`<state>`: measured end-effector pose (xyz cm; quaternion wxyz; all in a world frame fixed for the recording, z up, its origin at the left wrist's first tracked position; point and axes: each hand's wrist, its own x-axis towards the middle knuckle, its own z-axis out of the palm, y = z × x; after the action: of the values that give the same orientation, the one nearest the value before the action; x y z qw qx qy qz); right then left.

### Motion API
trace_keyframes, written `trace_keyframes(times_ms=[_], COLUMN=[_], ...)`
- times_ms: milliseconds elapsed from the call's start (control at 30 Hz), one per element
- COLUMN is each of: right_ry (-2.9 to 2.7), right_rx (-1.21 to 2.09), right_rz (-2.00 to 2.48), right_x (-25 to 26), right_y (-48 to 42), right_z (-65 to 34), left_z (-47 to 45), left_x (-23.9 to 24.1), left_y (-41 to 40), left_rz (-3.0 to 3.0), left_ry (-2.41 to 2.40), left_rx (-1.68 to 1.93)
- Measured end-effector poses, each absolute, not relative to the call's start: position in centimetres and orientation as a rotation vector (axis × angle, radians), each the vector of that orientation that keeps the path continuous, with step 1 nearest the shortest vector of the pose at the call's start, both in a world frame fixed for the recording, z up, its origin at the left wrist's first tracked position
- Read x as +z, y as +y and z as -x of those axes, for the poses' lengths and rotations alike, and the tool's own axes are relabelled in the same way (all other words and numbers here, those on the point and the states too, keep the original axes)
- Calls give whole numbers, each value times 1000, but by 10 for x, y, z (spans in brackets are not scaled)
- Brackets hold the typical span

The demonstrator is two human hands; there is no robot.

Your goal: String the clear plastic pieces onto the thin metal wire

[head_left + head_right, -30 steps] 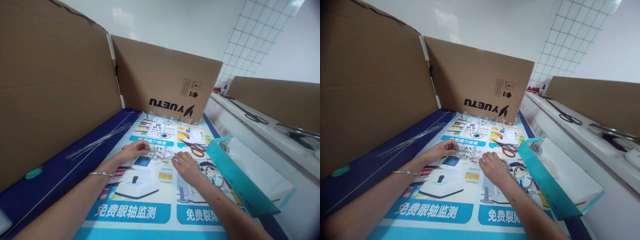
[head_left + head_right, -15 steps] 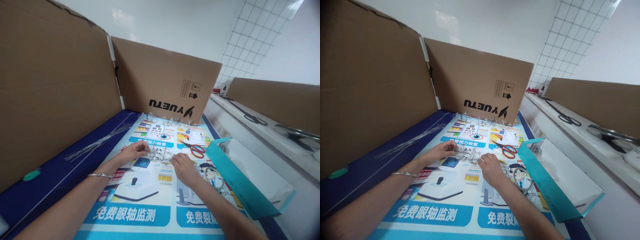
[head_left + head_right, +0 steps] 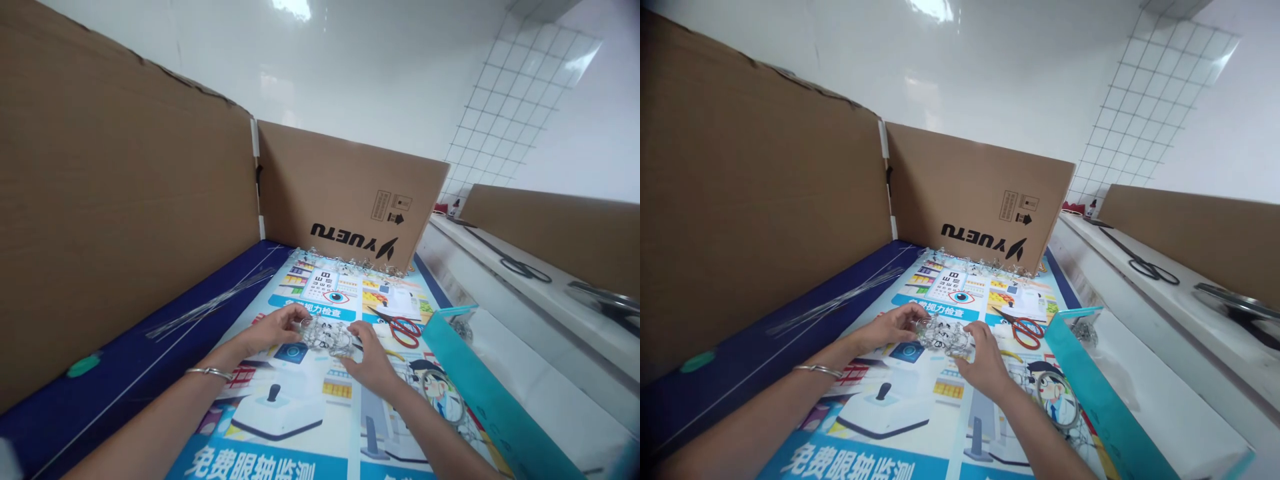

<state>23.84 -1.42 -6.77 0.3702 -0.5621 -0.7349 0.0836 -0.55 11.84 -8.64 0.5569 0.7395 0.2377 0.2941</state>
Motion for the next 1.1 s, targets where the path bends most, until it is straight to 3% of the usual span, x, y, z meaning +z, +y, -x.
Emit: trace_keyframes(times_ms=[667, 1100], right_ry=[-1844, -1651], right_rx=[421, 558], right_rz=[1406, 1300], right_x=[-86, -79], right_y=[10, 5], right_z=[-253, -255], left_z=[1, -2], left_x=[-93, -63], left_y=[122, 107], left_rz=[-1796, -1955], left_ry=[589, 624], left_rx=[671, 744])
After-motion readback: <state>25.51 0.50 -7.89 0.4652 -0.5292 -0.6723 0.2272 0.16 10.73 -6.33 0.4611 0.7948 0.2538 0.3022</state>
